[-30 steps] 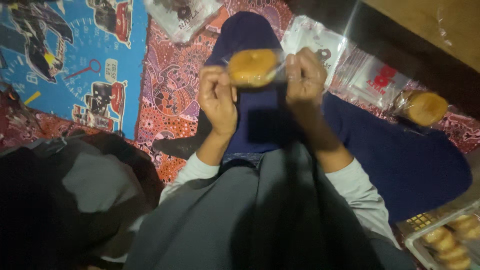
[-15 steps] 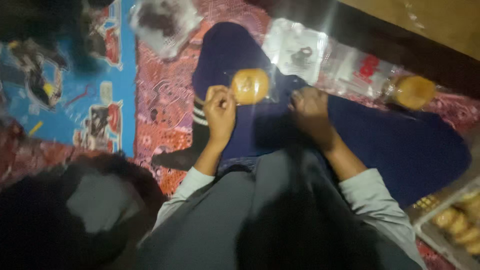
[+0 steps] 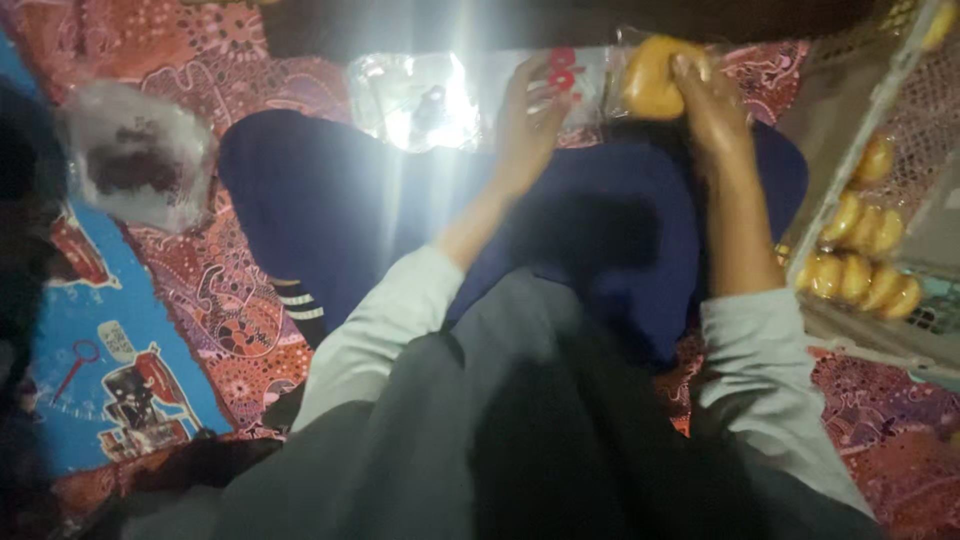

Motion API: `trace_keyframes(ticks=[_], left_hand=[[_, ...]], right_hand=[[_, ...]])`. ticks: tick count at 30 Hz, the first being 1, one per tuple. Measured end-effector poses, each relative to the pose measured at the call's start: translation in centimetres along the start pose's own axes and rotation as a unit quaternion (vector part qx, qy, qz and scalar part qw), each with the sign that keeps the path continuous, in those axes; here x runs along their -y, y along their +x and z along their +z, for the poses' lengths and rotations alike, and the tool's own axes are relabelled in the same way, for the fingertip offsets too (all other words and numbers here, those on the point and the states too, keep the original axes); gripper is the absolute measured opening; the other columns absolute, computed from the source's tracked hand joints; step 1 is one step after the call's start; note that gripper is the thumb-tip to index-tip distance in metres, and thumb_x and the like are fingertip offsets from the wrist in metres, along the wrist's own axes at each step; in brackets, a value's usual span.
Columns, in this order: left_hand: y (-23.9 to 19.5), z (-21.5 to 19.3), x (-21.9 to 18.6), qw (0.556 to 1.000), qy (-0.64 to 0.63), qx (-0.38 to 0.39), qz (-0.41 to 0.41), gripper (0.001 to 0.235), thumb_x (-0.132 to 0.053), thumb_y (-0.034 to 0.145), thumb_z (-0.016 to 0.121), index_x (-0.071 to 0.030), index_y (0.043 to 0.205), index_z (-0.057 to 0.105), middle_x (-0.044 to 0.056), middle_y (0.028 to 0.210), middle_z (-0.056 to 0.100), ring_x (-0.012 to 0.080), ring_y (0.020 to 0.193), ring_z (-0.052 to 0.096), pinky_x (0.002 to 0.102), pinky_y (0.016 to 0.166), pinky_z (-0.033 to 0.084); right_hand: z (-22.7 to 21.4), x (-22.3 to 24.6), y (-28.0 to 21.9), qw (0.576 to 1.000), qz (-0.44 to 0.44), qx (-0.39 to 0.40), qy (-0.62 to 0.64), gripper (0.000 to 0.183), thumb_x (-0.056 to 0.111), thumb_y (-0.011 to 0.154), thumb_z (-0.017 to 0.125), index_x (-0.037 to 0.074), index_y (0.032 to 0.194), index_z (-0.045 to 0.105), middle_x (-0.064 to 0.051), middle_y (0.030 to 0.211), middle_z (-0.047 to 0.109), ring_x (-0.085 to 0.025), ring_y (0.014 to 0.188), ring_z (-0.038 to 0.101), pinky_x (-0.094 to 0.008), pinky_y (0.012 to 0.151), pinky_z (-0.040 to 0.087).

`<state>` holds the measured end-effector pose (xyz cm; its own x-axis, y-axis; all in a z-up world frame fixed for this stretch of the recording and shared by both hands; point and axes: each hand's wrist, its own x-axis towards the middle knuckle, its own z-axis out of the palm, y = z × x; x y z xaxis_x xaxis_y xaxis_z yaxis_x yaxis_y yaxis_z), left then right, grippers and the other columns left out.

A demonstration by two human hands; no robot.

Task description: The person sits on the floor and repeatedly places round buns into clear plastic bags, then ties the bags shut. The packaged buns are placed into a nearby plastic basket.

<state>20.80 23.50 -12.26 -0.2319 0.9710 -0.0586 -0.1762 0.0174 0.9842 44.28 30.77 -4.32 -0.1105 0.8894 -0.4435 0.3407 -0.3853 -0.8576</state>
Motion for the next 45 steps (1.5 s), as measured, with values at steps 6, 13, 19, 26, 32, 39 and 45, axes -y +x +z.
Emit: trace_keyframes(ticks=[6, 13, 19, 26, 32, 39, 45], left_hand=[[5.8, 8.4, 8.6, 0.942, 0.281, 0.079, -0.166, 0.062, -0.053, 0.096, 0.070, 0.002, 0.123, 0.064, 0.023, 0.122, 0.069, 0.0343, 0.117, 0.066, 0.044, 0.099, 0.052], [1.9, 10.1, 3.5, 0.972, 0.147, 0.046, -0.178, 0.051, -0.045, 0.101, 0.061, 0.001, 0.125, 0.062, 0.019, 0.100, 0.063, 0.0288, 0.091, 0.060, 0.041, 0.080, 0.052], [-1.2, 13.2, -3.0, 0.979, -0.060, 0.171, -0.091, 0.049, -0.027, 0.099, 0.067, -0.002, 0.138, 0.053, 0.012, 0.112, 0.059, 0.0198, 0.098, 0.059, 0.033, 0.087, 0.053], [3.9, 10.7, -0.8, 0.939, 0.322, 0.088, 0.080, 0.057, -0.027, 0.093, 0.083, -0.006, 0.138, 0.055, 0.014, 0.132, 0.063, 0.0336, 0.125, 0.059, 0.045, 0.111, 0.048], [6.4, 11.6, 1.0, 0.848, 0.494, 0.117, 0.154, 0.101, -0.037, 0.063, 0.096, -0.002, 0.142, 0.044, 0.026, 0.136, 0.047, 0.0492, 0.128, 0.039, 0.063, 0.105, 0.029], [9.2, 13.3, 3.9, 0.807, 0.538, 0.218, 0.112, 0.094, -0.033, 0.066, 0.093, -0.010, 0.144, 0.045, 0.015, 0.128, 0.057, 0.0382, 0.121, 0.051, 0.064, 0.105, 0.030], [8.7, 13.6, 3.4, 0.830, 0.493, 0.235, 0.116, 0.076, -0.021, 0.078, 0.082, -0.008, 0.145, 0.049, 0.016, 0.127, 0.060, 0.0382, 0.118, 0.054, 0.054, 0.102, 0.037]], right_hand=[[-2.1, -3.2, 6.3, 0.931, -0.097, -0.012, -0.353, 0.072, 0.057, 0.103, 0.071, -0.006, 0.136, 0.060, -0.029, 0.134, 0.062, -0.037, 0.127, 0.058, -0.043, 0.107, 0.046], [-3.0, 1.0, 0.9, 0.996, -0.084, 0.035, -0.022, 0.060, 0.044, 0.101, 0.072, 0.000, 0.141, 0.060, -0.010, 0.127, 0.065, -0.020, 0.121, 0.060, -0.034, 0.102, 0.048], [-10.4, 1.9, -2.9, 0.976, -0.008, 0.055, 0.211, 0.065, 0.026, 0.090, 0.077, 0.008, 0.147, 0.050, -0.006, 0.129, 0.066, -0.019, 0.120, 0.063, -0.037, 0.098, 0.052], [-28.0, -2.7, -11.4, 0.950, -0.005, -0.302, 0.078, 0.108, 0.031, 0.090, 0.085, -0.004, 0.157, 0.008, -0.024, 0.148, 0.049, -0.032, 0.136, 0.063, -0.043, 0.111, 0.050], [-32.2, -15.6, -6.8, 0.769, 0.042, -0.261, -0.582, 0.085, 0.040, 0.097, 0.067, -0.016, 0.148, 0.028, -0.042, 0.145, 0.047, -0.053, 0.130, 0.051, -0.054, 0.110, 0.042], [-25.1, -9.1, -9.6, 0.883, 0.046, -0.274, -0.378, 0.027, 0.025, 0.116, 0.056, 0.004, 0.122, 0.071, -0.024, 0.104, 0.070, -0.044, 0.107, 0.068, -0.052, 0.112, 0.046], [-13.8, 1.6, -13.4, 0.941, -0.193, -0.170, -0.218, 0.040, 0.004, 0.094, 0.080, 0.004, 0.132, 0.068, -0.018, 0.131, 0.071, -0.028, 0.129, 0.066, -0.043, 0.112, 0.051]])
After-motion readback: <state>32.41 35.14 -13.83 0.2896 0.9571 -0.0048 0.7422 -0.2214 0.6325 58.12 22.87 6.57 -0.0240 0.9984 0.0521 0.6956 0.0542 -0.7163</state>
